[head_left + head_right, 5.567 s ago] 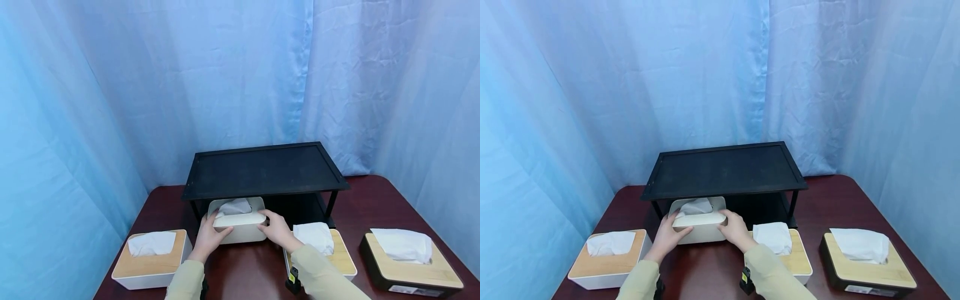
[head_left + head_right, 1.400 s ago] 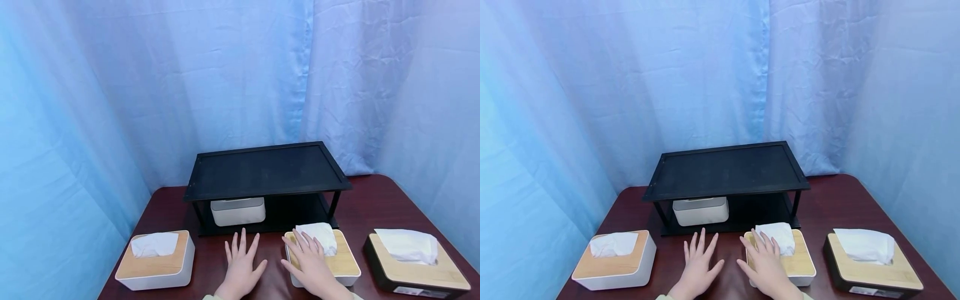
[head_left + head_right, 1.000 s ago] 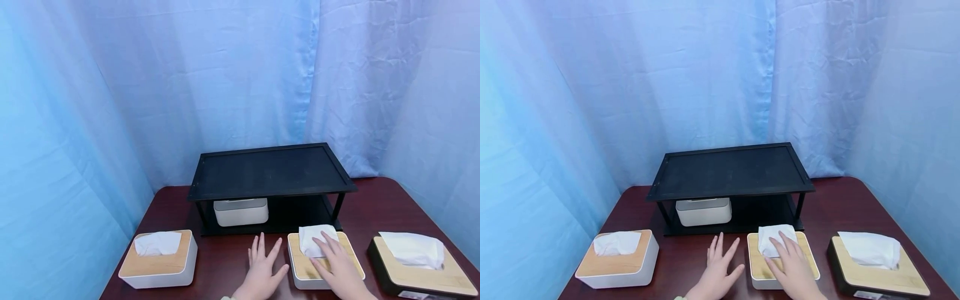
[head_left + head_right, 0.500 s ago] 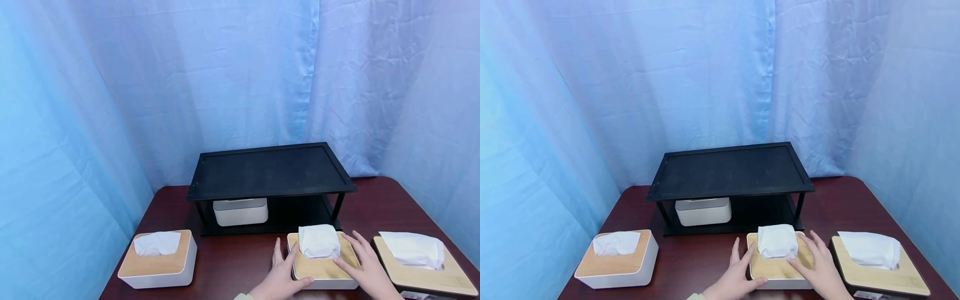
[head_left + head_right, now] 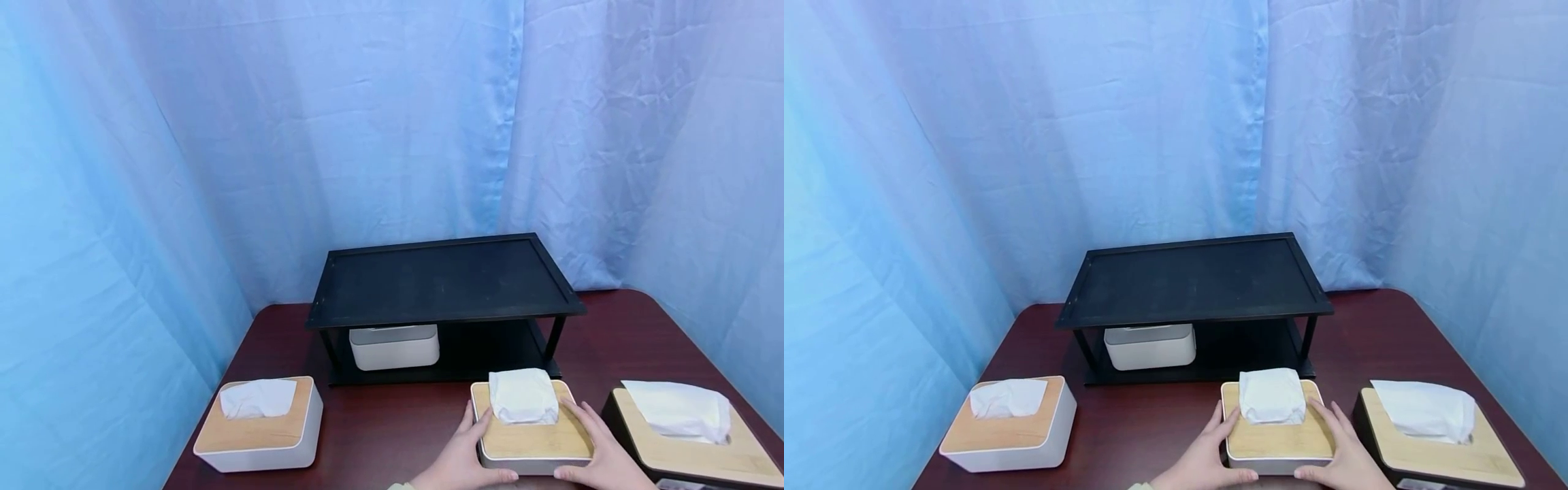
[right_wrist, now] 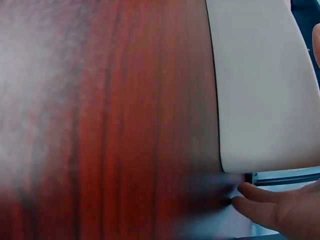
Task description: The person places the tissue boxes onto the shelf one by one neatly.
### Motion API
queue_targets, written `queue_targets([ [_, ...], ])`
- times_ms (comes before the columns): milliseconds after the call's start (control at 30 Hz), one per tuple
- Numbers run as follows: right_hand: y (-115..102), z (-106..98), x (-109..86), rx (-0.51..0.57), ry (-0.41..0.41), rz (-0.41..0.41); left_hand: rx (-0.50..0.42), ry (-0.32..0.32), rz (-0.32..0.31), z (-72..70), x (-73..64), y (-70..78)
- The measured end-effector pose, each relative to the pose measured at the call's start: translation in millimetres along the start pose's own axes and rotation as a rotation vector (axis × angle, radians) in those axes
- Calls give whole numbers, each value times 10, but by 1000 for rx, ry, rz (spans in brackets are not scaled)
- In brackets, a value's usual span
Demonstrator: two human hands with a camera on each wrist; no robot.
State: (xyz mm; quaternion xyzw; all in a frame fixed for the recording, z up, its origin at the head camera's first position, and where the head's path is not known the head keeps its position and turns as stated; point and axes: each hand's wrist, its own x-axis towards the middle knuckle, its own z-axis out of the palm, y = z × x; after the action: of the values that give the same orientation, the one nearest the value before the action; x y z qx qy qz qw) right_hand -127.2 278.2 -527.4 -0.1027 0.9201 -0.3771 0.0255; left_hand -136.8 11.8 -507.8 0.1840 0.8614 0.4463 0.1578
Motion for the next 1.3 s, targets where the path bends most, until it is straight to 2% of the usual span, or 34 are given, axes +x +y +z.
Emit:
queue_targets([
  [133, -34, 25, 6, -35, -1, -4, -14, 77, 81, 32, -14, -46],
  [233, -84, 34, 10, -55, -15, 34, -45, 127, 110, 54, -18, -74],
  [433, -149, 65, -6, -51, -25, 161, -84, 141, 85, 78, -33, -88],
  [533, -168, 82, -8, -49, -32, 189, -92, 138, 76, 82, -51, -95],
  [700, -188, 90, -15, -60, -26, 190, -98, 141, 64, 86, -72, -94],
  [933, -229, 48, 16, -43, 28, 182, -106, 162, 47, 58, -55, -13],
  [1300, -383, 71, 177, -49, 142, 104, -17, 210, 121, -158, -16, -4],
])
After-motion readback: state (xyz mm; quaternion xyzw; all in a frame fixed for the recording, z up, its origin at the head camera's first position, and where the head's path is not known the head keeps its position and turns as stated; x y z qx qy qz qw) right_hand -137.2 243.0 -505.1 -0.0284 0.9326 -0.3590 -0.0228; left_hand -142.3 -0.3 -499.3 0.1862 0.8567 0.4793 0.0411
